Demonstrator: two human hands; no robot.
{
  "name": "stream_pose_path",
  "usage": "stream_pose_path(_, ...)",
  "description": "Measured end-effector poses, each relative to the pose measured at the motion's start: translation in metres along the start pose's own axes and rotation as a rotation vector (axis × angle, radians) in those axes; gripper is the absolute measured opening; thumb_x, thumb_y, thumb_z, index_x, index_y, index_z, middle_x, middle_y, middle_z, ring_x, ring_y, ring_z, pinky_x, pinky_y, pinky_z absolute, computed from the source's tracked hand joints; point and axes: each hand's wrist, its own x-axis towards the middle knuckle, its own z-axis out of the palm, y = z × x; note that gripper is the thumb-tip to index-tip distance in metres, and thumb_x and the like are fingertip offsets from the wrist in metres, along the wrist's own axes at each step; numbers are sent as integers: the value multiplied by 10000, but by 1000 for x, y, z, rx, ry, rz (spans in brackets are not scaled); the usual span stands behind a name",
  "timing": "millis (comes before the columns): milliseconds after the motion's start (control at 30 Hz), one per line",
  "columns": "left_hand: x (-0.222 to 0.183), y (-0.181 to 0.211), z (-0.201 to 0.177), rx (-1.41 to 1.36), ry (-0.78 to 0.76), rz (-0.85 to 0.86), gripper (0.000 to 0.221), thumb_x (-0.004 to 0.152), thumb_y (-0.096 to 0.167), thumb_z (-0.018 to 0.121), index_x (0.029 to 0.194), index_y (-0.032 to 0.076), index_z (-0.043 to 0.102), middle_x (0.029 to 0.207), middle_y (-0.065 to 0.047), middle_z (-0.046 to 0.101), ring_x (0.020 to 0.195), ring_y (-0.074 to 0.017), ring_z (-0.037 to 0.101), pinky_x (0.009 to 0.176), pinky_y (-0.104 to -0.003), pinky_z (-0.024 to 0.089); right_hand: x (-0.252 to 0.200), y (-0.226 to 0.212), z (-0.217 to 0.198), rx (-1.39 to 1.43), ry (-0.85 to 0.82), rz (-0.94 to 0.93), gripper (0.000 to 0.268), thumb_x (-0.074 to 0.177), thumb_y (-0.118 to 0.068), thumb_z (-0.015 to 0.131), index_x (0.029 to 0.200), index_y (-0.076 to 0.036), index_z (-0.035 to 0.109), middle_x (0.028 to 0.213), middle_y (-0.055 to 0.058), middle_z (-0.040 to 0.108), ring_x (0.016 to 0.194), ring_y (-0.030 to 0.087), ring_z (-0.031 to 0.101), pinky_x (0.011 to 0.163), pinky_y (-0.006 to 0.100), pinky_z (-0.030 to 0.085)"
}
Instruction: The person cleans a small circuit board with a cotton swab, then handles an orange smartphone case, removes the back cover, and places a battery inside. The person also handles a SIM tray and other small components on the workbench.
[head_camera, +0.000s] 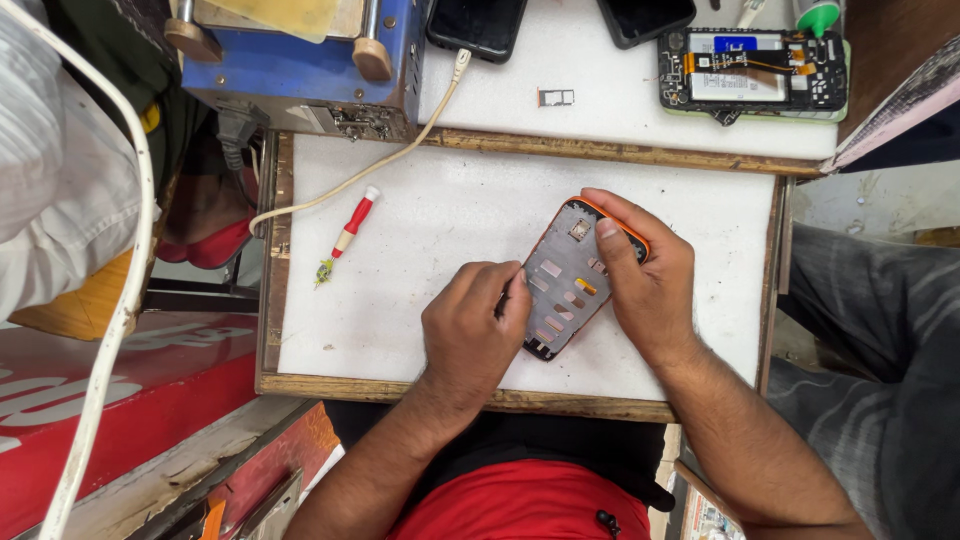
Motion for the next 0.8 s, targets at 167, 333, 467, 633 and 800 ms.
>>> stream_pose_path(167,2,5,0,38,2,23,89,915,28,739,995,6,709,857,-108,723,698,-187,726,574,-277,584,-3,2,-1,19,-6,-103,367,1111,-271,562,1354,-15,665,1106,108,758,958,100,695,803,225,575)
stream_pose_path(333,26,-9,-25,-196,-264,-145,46,919,90,712,943,62,741,848,-76,750,732,-178,760,663,-302,617,-2,6,-2,59,-39,-123,388,1117,-305,581,1358,-12,666,1144,118,757,997,114,702,842,232,582)
stream_pose_path(467,39,-9,-39,-220,-414,-208,113,920,134,699,971,58,764,831,-79,757,725,-186,751,656,-318,602,-1,7,-2,97,-60,-58,402,1107,-318,575,1356,-16,668,1128,112,759,953,112,691,807,226,573)
stream_pose_path(633,51,-12,-43,-139,-529,-197,133,922,161,678,970,77,769,830,-71,763,707,-186,749,665,-325,602,2,15,-4,153,-93,-52,445,1108,-384,558,1348,-26,673,1099,102,759,950,117,702,815,241,592)
stream_pose_path(800,58,-17,-46,-95,-582,-107,128,910,180,698,943,91,785,820,-85,760,717,-215,739,677,-357,589,4,20,-3,144,-105,-97,497,1111,-452,561,1341,-27,676,1127,107,751,1007,129,704,860,257,595)
